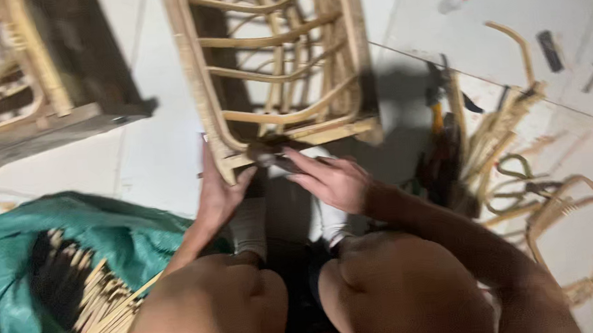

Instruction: The person assembles a rectangular bamboo basket frame by inserting curved bamboo strips into a wooden mold. They use pliers to bend and secure the strips, then apply glue along the joints to reinforce the structure.

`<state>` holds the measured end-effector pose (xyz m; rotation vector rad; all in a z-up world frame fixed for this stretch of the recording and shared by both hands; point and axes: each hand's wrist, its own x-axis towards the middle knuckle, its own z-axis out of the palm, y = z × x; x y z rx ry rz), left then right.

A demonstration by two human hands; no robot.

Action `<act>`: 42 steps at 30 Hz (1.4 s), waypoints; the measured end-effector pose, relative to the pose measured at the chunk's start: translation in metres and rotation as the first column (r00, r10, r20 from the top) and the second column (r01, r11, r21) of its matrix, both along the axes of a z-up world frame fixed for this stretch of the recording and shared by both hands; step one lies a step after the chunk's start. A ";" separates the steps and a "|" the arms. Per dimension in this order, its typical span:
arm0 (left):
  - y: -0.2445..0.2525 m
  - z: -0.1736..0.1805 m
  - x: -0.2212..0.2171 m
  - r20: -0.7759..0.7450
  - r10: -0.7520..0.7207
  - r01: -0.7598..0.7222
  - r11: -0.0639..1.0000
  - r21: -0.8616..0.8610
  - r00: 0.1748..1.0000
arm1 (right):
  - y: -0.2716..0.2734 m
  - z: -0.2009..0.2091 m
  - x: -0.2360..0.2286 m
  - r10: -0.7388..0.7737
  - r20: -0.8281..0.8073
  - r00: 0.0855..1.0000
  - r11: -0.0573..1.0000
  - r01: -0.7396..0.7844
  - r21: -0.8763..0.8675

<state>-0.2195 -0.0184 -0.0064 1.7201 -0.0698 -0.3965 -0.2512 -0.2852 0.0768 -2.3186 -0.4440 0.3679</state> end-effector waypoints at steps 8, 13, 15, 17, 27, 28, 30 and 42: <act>0.005 0.028 0.023 0.552 -0.641 0.051 0.676 0.735 0.534 | -0.094 0.014 -0.078 -0.552 -0.104 0.827 0.833 0.551 -0.043; 0.002 0.030 0.024 0.493 -0.692 0.108 0.630 0.769 0.527 | -0.077 -0.003 -0.063 -0.352 0.088 0.932 0.935 0.345 0.082; 0.005 0.032 0.025 0.525 -0.680 0.082 0.647 0.758 0.512 | -0.064 -0.010 -0.052 -0.293 -0.133 0.947 0.955 0.295 -0.005; 0.001 0.029 0.034 0.523 -0.689 0.073 0.636 0.768 0.502 | -0.061 -0.009 -0.043 -0.290 0.050 0.956 0.956 0.288 0.053; 0.010 0.033 0.027 0.274 0.016 -0.067 0.982 0.177 0.962 | -0.034 0.023 -0.037 -0.197 0.171 0.965 0.965 0.159 0.210; 0.008 0.031 0.032 0.169 0.034 -0.048 0.996 0.078 0.985 | -0.033 0.017 -0.029 -0.160 0.044 0.986 0.978 0.152 0.140; 0.005 0.026 0.043 -0.048 0.018 -0.024 0.991 -0.131 0.999 | -0.027 0.005 -0.016 -0.114 -0.221 0.969 0.993 0.116 -0.002; 0.036 0.011 0.056 -0.592 -0.063 -0.309 0.806 -0.505 0.804 | 0.019 0.024 0.002 -0.031 0.219 0.975 0.994 0.006 0.112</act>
